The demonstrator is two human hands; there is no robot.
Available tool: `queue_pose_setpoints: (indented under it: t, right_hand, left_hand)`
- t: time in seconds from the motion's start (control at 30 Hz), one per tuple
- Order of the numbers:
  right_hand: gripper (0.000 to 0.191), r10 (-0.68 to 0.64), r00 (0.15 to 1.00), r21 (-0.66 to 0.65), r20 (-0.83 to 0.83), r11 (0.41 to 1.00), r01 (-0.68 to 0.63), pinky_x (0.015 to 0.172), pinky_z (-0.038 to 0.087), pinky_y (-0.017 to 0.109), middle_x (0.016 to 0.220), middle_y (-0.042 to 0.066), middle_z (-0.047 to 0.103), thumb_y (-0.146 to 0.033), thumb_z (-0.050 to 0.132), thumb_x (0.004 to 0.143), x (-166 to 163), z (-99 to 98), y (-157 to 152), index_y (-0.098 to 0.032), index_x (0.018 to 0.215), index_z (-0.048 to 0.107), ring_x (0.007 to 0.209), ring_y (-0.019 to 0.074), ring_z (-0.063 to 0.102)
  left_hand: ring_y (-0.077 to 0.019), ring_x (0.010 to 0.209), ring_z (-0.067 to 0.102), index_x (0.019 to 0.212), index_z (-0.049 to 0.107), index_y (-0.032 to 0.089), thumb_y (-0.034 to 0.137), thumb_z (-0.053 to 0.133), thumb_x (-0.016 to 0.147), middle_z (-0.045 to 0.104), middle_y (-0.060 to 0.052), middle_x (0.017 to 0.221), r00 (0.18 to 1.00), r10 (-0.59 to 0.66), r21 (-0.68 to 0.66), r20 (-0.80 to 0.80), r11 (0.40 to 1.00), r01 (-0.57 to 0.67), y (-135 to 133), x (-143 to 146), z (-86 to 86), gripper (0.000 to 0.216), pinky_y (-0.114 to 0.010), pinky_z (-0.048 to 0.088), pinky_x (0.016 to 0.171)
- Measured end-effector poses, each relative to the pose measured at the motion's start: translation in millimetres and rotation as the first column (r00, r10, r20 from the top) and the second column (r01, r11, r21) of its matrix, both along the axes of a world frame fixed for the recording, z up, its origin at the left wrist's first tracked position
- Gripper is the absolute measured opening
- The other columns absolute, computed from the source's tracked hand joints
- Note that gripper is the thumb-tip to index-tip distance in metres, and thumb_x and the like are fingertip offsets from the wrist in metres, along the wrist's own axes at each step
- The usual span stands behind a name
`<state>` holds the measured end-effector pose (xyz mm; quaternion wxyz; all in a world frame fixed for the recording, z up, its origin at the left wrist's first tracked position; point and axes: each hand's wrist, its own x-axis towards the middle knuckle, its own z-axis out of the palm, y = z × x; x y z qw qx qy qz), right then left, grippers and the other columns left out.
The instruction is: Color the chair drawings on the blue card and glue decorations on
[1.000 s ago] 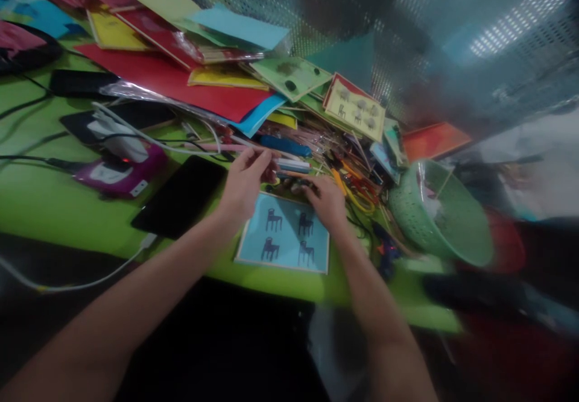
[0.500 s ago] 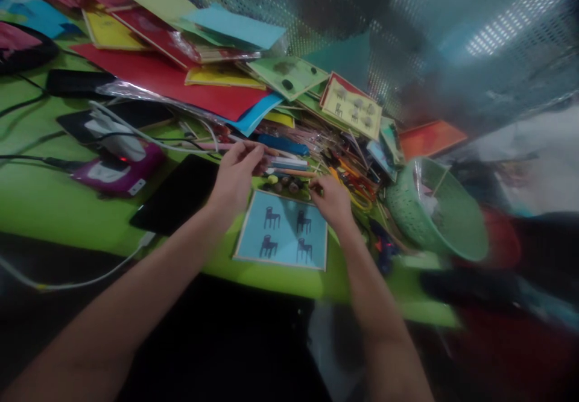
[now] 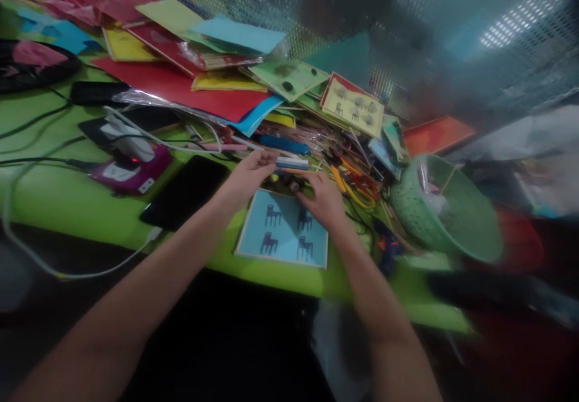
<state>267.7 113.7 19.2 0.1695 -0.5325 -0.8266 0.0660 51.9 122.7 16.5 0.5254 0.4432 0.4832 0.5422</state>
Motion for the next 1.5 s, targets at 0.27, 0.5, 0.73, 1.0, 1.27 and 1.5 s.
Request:
queue_pose_setpoints:
  t: [0.27,0.5,0.73,1.0,1.27,1.5]
  right_hand:
    - [0.034,-0.061,0.995,-0.003,0.077,0.998,0.061,0.083,0.056,0.038,0.124,0.012,0.067,-0.028,0.063,0.092,-5,-1.4,-1,-0.023,0.126,0.067,0.109,0.0294,0.066]
    - [0.029,-0.063,0.998,0.034,-0.002,0.997,0.063,0.087,0.055,0.04,0.12,0.011,0.069,-0.03,0.062,0.095,2,0.4,0,-0.024,0.122,0.068,0.109,0.0294,0.066]
    - [0.022,-0.06,0.998,0.026,0.009,0.998,0.059,0.097,0.053,0.042,0.119,0.01,0.071,-0.026,0.063,0.095,7,1.3,2,-0.021,0.116,0.07,0.113,0.029,0.066]
    - [0.026,-0.053,0.998,-0.023,-0.029,0.998,0.053,0.098,0.052,0.042,0.124,0.009,0.073,-0.025,0.065,0.093,7,-4.5,5,-0.022,0.119,0.069,0.116,0.0277,0.066]
    - [0.016,-0.061,0.998,-0.01,-0.028,0.998,0.061,0.085,0.052,0.036,0.111,0.007,0.075,-0.026,0.065,0.091,8,-1.2,5,-0.023,0.107,0.069,0.099,0.0252,0.068]
    - [0.011,0.03,0.999,-0.188,0.041,0.982,-0.022,0.074,0.045,0.03,0.089,0.003,0.071,-0.028,0.07,0.088,9,21.4,-4,-0.022,0.08,0.066,0.087,0.0213,0.065]
  left_hand:
    - [-0.0185,0.094,0.069,0.099,0.069,0.018,0.029,0.073,0.077,0.075,-0.005,0.097,0.989,-0.145,-0.003,0.012,0.989,0.145,-3,2,2.0,0.024,-0.034,0.052,0.09]
    - [-0.0175,0.088,0.069,0.1,0.071,0.019,0.028,0.066,0.083,0.076,-0.005,0.099,0.988,-0.09,0.011,-0.124,0.996,0.092,0,-3,0.1,0.02,-0.03,0.052,0.08]
    - [-0.0211,0.082,0.064,0.095,0.074,0.023,0.036,0.06,0.087,0.075,-0.003,0.092,0.806,-0.004,0.132,-0.592,0.986,0.102,3,-10,-10.7,0.02,-0.031,0.046,0.079]
    - [-0.0206,0.082,0.065,0.098,0.069,0.022,0.039,0.06,0.083,0.072,-0.004,0.093,0.876,-0.18,0.055,-0.447,0.972,0.228,6,-4,-13.4,0.025,-0.03,0.049,0.073]
    - [-0.0241,0.091,0.067,0.097,0.071,0.022,0.029,0.063,0.082,0.075,-0.006,0.101,0.771,-0.009,0.184,-0.637,0.969,0.164,1,-11,-6.4,0.019,-0.035,0.049,0.088]
    - [-0.0196,0.076,0.07,0.101,0.07,0.023,0.035,0.059,0.087,0.074,-0.004,0.099,0.841,-0.138,0.09,-0.523,0.972,0.216,7,-16,-14.2,0.021,-0.032,0.053,0.075]
